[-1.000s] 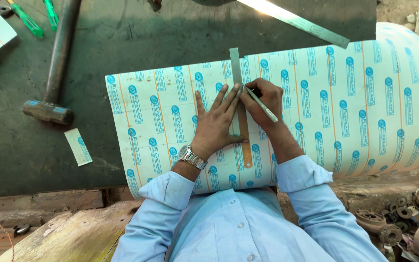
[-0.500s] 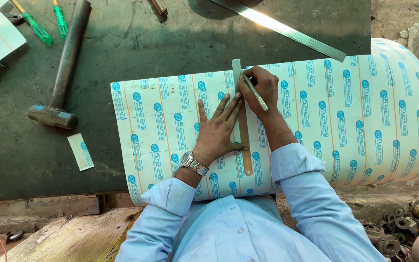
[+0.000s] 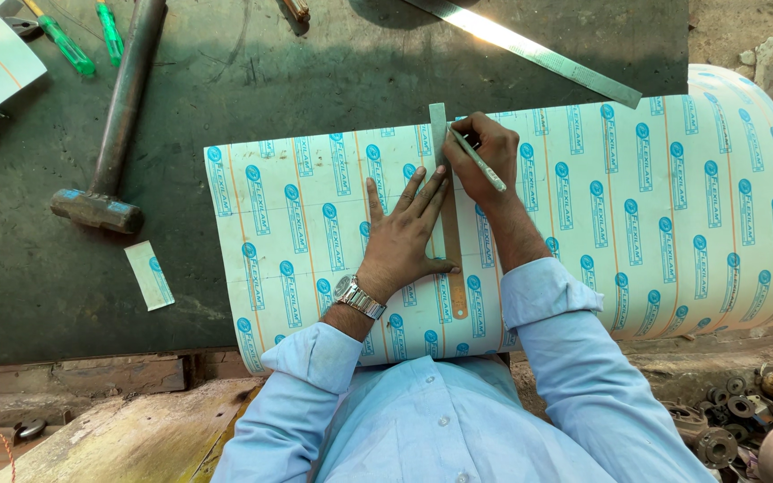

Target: The person uses a metal ruler and a green marker to draw straight lines on a large white sheet with blue printed patterns. The person repeatedly repositions the ruler and draws multiple parallel lines across the sheet.

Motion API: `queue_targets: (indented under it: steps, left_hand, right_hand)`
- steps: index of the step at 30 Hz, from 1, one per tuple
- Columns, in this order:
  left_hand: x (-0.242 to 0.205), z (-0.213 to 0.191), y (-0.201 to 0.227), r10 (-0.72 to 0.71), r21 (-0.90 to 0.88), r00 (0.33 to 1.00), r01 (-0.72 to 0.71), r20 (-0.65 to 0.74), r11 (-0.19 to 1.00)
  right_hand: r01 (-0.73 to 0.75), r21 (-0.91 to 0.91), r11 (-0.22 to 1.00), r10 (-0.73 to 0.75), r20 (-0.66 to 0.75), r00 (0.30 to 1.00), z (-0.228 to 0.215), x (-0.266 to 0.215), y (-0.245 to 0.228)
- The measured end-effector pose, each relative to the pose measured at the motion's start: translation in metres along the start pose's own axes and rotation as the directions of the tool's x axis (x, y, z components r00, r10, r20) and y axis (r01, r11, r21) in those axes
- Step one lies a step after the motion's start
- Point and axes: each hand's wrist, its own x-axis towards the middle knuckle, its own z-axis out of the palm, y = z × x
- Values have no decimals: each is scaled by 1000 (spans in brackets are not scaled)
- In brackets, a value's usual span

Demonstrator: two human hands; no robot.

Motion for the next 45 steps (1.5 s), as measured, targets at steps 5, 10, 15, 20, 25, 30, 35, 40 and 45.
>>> queue_targets:
  steps: [5, 10, 15, 20, 25, 30, 35, 40, 45]
  left_hand:
    - [0, -8, 2, 4, -53, 1000, -5, -21, 999]
    - [-4, -8, 1, 20, -96, 998, -25, -59, 995]
    - [-3, -8, 0, 33, -108, 995, -43, -96, 993]
    - [-6, -5, -1, 49, -85, 993, -58, -105, 995]
    - [-4, 0, -2, 36, -118, 995, -47, -94, 992]
    - [-4, 5, -4, 45, -108, 993, -57, -109, 992]
    - [-3, 9, -4, 41, -90, 995, -49, -92, 995]
    - [-2, 8, -4, 30, -84, 998, -35, -59, 996]
    - [-4, 8, -5, 40, -88, 996, -47, -83, 995]
  right_hand:
    - [-26, 6, 1000, 26, 24, 999, -5, 3, 0]
    - [-6, -39, 999, 11, 120, 993, -18, -6, 2]
    - [-145, -60, 988, 155, 231, 961, -35, -30, -8]
    - [-245, -40, 969, 245, 313, 918, -49, -61, -29]
    - [-360, -86, 929, 361, 421, 832, -64, -83, -41]
    - [-429, -101, 897, 420, 494, 761, -68, -92, -39]
    - [-441, -116, 890, 434, 510, 743, -68, -97, -35]
    - [-442, -122, 889, 438, 514, 738, -69, -100, -34]
    - [-449, -119, 886, 444, 498, 745, -68, -100, -37]
